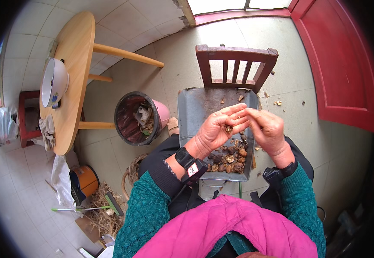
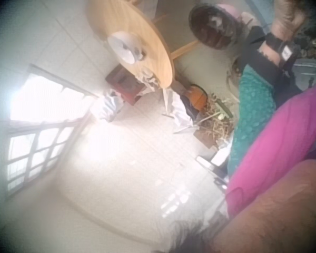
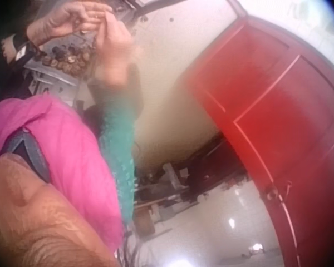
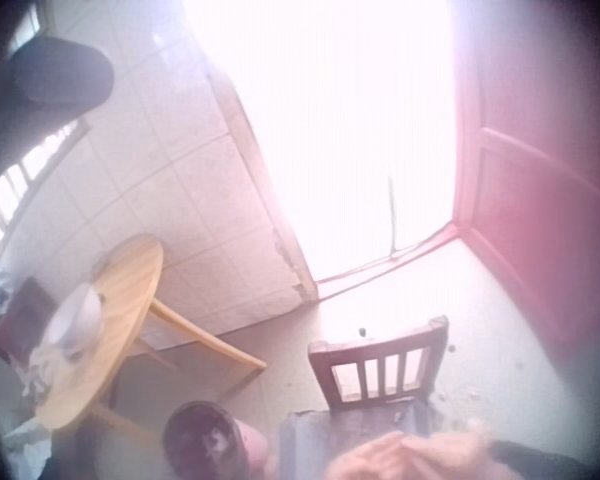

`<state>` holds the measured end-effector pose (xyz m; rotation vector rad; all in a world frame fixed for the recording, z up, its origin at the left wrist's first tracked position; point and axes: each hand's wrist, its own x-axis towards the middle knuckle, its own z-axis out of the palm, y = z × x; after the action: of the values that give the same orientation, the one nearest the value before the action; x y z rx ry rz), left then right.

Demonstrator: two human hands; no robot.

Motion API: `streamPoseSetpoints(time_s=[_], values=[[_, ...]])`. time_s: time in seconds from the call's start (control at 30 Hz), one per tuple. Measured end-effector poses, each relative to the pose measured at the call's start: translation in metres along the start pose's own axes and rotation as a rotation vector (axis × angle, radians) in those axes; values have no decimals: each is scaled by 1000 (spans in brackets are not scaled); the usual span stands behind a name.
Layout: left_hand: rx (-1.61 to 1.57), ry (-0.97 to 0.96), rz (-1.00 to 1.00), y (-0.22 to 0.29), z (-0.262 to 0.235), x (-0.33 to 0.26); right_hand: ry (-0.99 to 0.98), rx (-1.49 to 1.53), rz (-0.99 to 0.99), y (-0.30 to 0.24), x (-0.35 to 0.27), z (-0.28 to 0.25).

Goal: The person sits on the floor and shells nuts by hand, separating the kernels from the shells. Shells are discarded into a nearby bin while the kernels are placed into a bowl on a small table.

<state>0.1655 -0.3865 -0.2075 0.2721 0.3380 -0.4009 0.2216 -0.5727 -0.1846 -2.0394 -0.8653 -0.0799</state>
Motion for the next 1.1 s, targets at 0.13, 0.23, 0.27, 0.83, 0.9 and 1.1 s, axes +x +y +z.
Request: streamPoseSetpoints(time_s=[0.13, 0.23, 0.27, 0.83, 0.9, 1.1], values=[[42, -22, -9, -3, -8, 3, -31, -11, -40, -1, -6, 12], [52, -24, -24, -5, -16, 4, -56, -37, -42, -1, -6, 12], [24, -49, -26, -6, -18, 4, -62, -26, -36, -2, -5, 13], [81, 32, 113, -7, -10, 7, -171, 727, 594, -66, 31, -29], [86, -20, 97, -5, -9, 11, -281, 967, 643, -97, 26, -61], [25, 3, 33, -3, -2, 10, -660, 1526, -7, -132, 37, -82]])
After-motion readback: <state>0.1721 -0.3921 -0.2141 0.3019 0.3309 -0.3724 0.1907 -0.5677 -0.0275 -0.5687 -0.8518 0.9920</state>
